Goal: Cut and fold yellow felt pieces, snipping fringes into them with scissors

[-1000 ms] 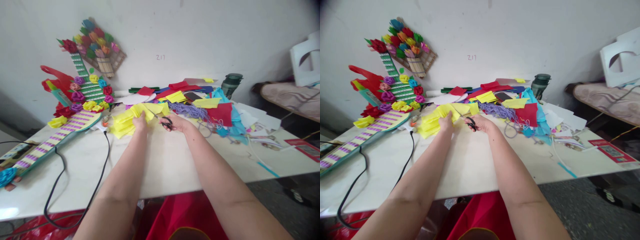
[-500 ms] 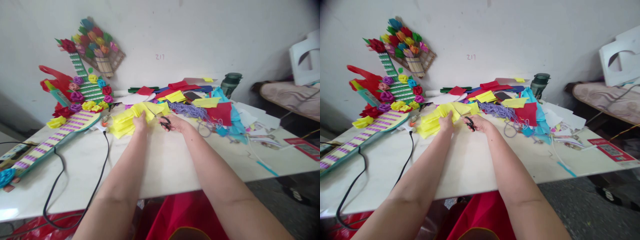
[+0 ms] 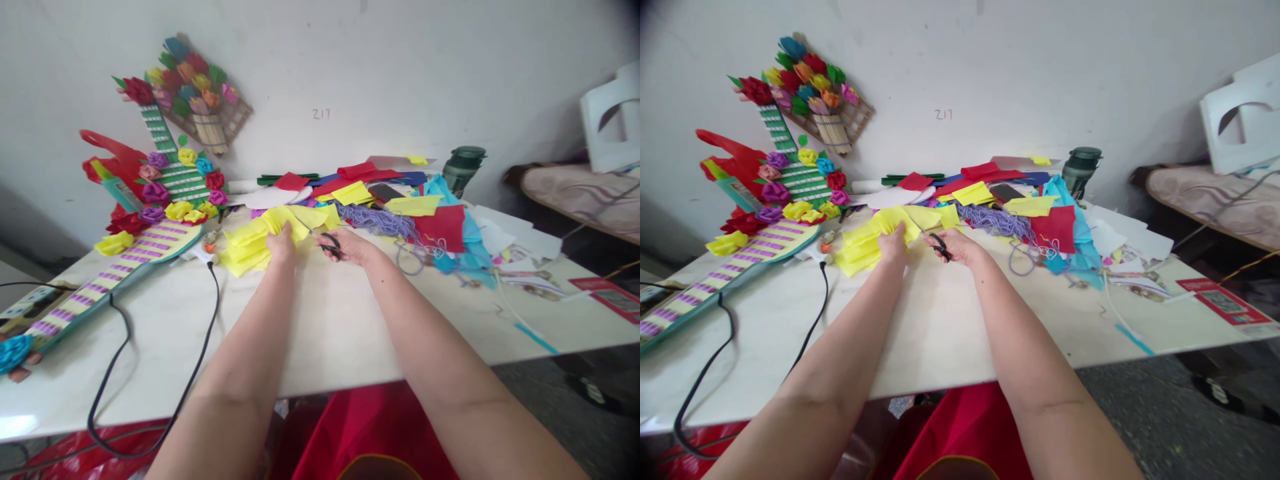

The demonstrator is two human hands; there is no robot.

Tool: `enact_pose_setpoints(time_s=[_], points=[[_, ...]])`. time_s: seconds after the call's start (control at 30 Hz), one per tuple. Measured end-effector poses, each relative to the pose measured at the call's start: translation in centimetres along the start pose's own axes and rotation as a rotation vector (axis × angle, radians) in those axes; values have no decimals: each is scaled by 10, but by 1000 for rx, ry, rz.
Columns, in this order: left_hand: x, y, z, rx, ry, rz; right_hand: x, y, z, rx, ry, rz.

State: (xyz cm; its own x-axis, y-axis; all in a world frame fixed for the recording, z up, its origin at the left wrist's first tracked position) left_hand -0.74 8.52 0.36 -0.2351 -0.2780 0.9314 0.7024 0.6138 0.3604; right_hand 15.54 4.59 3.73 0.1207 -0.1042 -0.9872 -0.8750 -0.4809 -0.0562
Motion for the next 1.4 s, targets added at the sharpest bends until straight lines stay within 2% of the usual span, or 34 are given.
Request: enact_pose_setpoints(time_s=[0.33,0.73,1.4], points=[[-5,-2,6,31,-20,41,1,-1,2,9,-6,-32],[2,2,-3,-52,-7,-21,4,-3,4,-37,-32,16],[3,4,-10,-97,-44,-75,-1,6,2,42,-61,56]])
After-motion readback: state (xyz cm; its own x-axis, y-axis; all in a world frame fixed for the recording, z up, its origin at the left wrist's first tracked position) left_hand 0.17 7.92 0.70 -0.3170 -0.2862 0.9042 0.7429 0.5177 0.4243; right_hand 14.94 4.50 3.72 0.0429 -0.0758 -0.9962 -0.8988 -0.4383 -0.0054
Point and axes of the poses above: each hand's wrist, its own z-axis towards the middle knuckle, its own y-axis out of the palm, x = y × z, the point moved 5 cm from there along z, towards the middle knuckle, and after that the axes turned 1 degree about y, right-handed, at the moved point
